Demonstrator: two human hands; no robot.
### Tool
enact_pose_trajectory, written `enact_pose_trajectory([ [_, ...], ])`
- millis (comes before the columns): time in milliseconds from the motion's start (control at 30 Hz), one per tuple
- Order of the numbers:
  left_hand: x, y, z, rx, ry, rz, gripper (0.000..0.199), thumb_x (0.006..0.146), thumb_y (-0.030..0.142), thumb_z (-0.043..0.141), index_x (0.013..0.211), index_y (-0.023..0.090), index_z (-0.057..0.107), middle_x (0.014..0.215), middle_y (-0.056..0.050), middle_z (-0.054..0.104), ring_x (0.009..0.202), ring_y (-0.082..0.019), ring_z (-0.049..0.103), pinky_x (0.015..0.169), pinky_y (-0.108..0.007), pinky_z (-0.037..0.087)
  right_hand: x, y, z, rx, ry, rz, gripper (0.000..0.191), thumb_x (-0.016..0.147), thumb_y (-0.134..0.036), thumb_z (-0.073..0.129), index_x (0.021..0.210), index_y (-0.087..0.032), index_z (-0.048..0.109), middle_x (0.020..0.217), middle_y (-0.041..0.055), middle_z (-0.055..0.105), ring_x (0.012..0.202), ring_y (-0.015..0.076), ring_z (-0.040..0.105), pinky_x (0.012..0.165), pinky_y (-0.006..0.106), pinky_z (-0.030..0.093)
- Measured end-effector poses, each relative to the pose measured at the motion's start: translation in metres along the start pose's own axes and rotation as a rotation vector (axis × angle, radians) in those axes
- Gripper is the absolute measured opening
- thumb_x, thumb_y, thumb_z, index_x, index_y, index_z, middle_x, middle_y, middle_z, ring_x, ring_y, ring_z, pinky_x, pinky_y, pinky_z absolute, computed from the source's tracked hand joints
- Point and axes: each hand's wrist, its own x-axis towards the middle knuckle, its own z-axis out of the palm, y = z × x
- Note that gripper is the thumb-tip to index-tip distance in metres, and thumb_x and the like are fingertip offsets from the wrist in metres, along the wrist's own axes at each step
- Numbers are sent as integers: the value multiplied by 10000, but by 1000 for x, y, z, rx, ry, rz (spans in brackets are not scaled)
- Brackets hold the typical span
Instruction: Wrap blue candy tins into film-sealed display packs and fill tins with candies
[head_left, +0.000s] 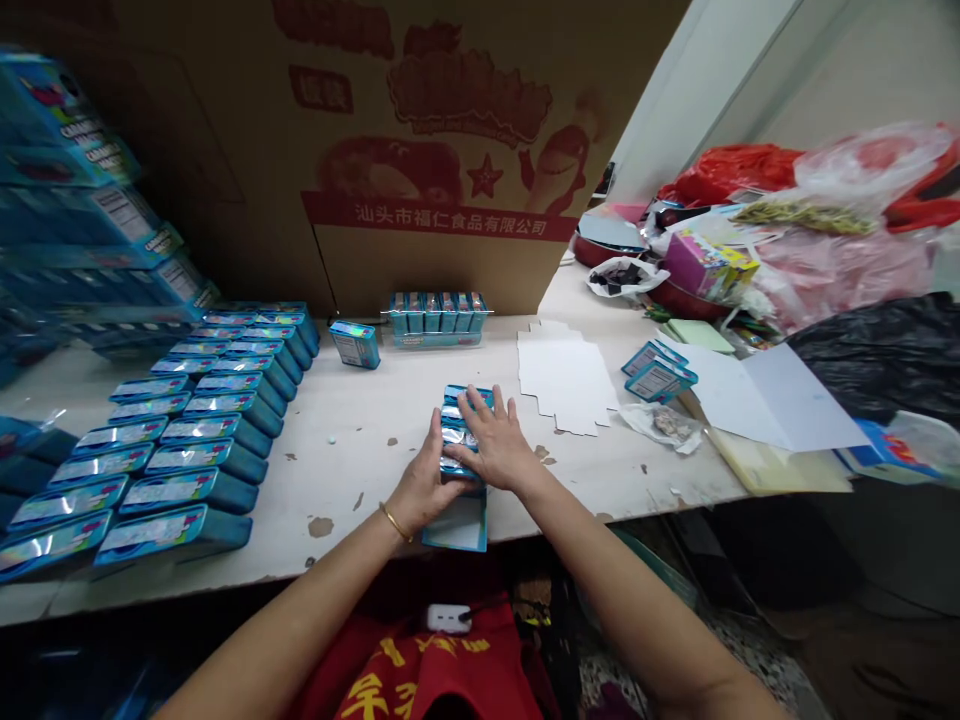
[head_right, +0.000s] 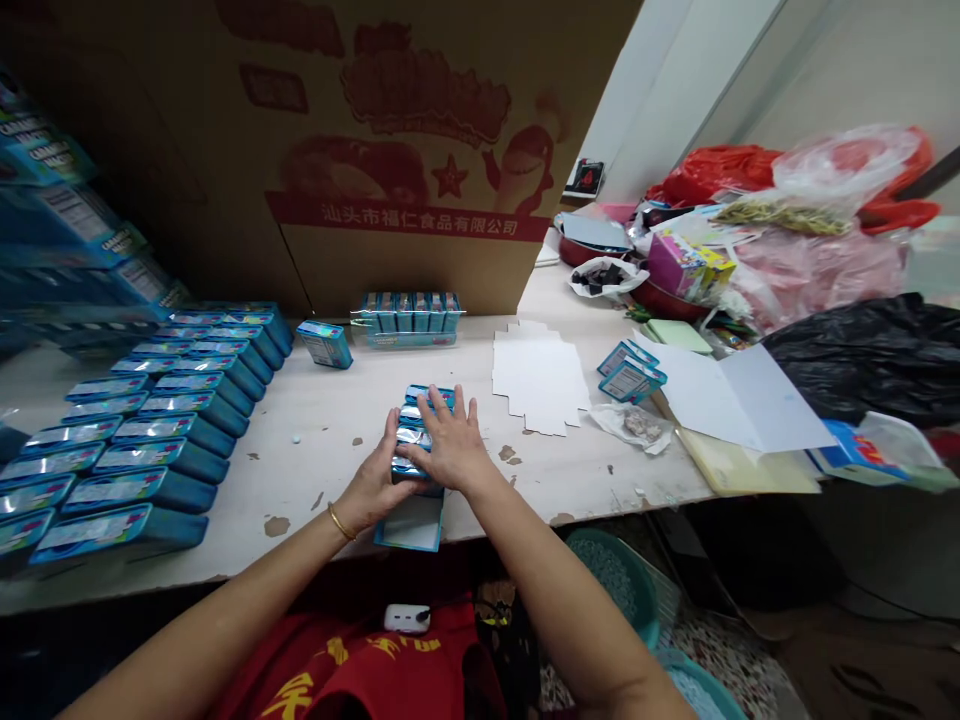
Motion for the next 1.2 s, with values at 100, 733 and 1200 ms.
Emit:
enact_pose_trajectory([
  [100, -5, -7, -3, 48, -4, -36, 1089, 578, 280, 727, 1388, 210, 2, 1424, -151, 231, 1277, -281, 280, 1033, -432, 269, 6, -5, -9, -86, -35, -79, 744, 709, -623, 496, 1338, -270, 314, 1431, 47, 223, 1320, 335, 17, 991, 589, -118],
  [733, -152, 3, -173, 949, 691, 121, 458, 741, 252, 609, 1175, 202, 470, 1096, -114, 563, 1064, -246, 504, 933, -421, 377, 166, -157, 36, -250, -16, -211, 425, 790, -194, 477, 1212, -172, 436, 1086, 118, 532, 1003, 255, 470, 779, 354, 431],
  [1200, -173, -13, -219, 1508, 403, 22, 462, 833, 334, 451, 1273, 193, 424, 1142, -144, 521, 1037, -323, 436, 828, -451, 360, -91, -58, -26, -104, 158, -345, 508, 820, -140, 450, 1303, -255, 339, 1169, 56, 522, 1057, 206, 473, 883, 381, 435],
])
